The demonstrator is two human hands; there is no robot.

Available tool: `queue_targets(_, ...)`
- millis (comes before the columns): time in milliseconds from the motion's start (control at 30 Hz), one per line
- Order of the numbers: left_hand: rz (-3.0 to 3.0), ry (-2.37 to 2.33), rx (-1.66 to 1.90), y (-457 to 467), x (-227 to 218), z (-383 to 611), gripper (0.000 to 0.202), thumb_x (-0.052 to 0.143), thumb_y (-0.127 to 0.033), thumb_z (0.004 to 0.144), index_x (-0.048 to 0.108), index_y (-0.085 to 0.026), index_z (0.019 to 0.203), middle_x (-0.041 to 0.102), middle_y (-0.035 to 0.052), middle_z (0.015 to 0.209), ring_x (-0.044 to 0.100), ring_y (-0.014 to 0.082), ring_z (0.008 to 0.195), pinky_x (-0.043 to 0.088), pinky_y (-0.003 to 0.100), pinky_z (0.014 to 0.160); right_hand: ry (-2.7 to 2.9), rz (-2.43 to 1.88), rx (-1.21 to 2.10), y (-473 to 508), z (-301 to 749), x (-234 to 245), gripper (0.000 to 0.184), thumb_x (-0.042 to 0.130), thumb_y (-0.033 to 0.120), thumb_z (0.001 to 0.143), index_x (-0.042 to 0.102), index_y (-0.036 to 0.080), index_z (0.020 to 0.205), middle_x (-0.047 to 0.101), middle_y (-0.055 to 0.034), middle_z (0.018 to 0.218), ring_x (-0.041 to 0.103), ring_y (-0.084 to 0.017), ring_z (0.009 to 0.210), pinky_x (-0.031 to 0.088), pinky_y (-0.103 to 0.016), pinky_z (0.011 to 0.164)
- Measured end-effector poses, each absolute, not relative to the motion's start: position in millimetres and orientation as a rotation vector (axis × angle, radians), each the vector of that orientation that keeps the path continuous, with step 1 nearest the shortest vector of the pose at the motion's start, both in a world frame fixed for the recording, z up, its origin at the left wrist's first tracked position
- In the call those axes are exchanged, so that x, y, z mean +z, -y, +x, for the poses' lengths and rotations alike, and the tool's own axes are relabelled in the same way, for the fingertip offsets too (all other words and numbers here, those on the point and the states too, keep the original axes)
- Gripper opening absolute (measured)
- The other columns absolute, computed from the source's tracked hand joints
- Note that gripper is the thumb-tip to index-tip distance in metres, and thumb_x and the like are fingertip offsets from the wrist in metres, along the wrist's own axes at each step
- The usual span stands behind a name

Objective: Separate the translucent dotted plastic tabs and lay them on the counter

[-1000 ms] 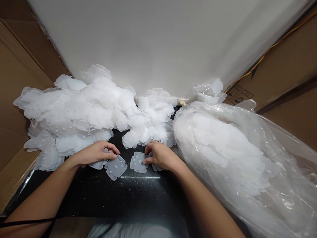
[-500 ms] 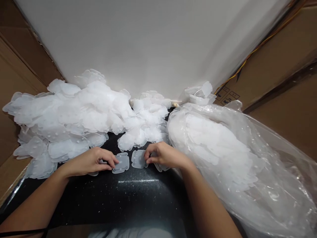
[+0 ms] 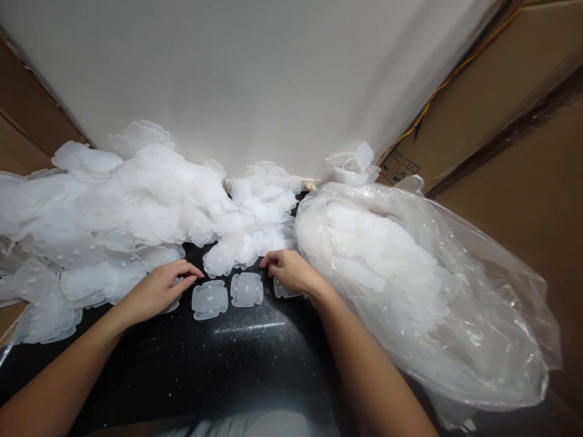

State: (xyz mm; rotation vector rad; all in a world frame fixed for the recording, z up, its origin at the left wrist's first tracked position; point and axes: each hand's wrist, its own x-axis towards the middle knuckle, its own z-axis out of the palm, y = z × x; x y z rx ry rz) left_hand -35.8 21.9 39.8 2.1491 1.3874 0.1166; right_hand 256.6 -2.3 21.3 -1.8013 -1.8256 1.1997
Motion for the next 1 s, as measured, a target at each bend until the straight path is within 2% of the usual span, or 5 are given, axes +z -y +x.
queue_targets(300,2.076,-1.376,0.049,-19.7,43.8,-32.4,0.037,0.04,-0.044,0.091,0.071,-0.027,0.102,0.069,0.0029,0.108,0.063,0.0237,0.094,0.042,0.03,0.074,1.834,-1.752,1.238,2.7,258.5,19.2,0.025,0.049,0.017,0.081,0.071,0.018,0.093,0.066,-0.0044,0.075,0.06,-0.018,0.07,0.043,-0.029,0.068)
queue_targets(467,2.01,-1.418,-0.079,-19.4,46.0,-32.3,0.039,0.038,-0.046,0.092,0.068,-0.028,0.109,0.069,0.0004,0.082,0.057,0.0176,0.062,0.035,0.027,0.058,1.836,-1.714,1.241,2.1,259.9,14.1,0.021,0.05,0.018,0.083,0.07,0.018,0.09,0.065,-0.0036,0.074,0.059,-0.017,0.071,0.042,-0.028,0.067)
queue_targets(633,1.965,-1.397,-0.067,-19.6,45.1,-32.0,0.038,0.038,-0.043,0.092,0.068,-0.027,0.108,0.068,-0.0011,0.079,0.05,0.0139,0.053,0.032,0.024,0.053,1.838,-1.68,1.267,2.7,259.8,11.4,0.018,0.052,0.021,0.084,0.069,0.018,0.088,0.065,-0.003,0.075,0.058,-0.017,0.071,0.042,-0.027,0.067)
queue_targets(800,1.95,-1.36,-0.032,-19.2,44.8,-32.8,0.038,0.04,-0.044,0.091,0.069,-0.026,0.107,0.067,-0.0008,0.078,0.052,0.0145,0.055,0.033,0.024,0.054,1.844,-1.652,1.301,4.8,255.3,12.2,0.011,0.061,0.029,0.082,0.066,0.019,0.083,0.063,-0.0013,0.075,0.052,-0.015,0.067,0.039,-0.027,0.063)
queue_targets(1000,1.961,-1.342,-0.003,-16.9,45.2,-33.7,0.04,0.04,-0.044,0.09,0.069,-0.024,0.107,0.068,0.0005,0.077,0.055,0.017,0.061,0.036,0.025,0.057,1.862,-1.706,1.241,7.1,247.9,12.5,0.029,0.077,0.043,0.069,0.064,0.02,0.082,0.056,0.0016,0.073,0.047,-0.014,0.065,0.035,-0.027,0.059)
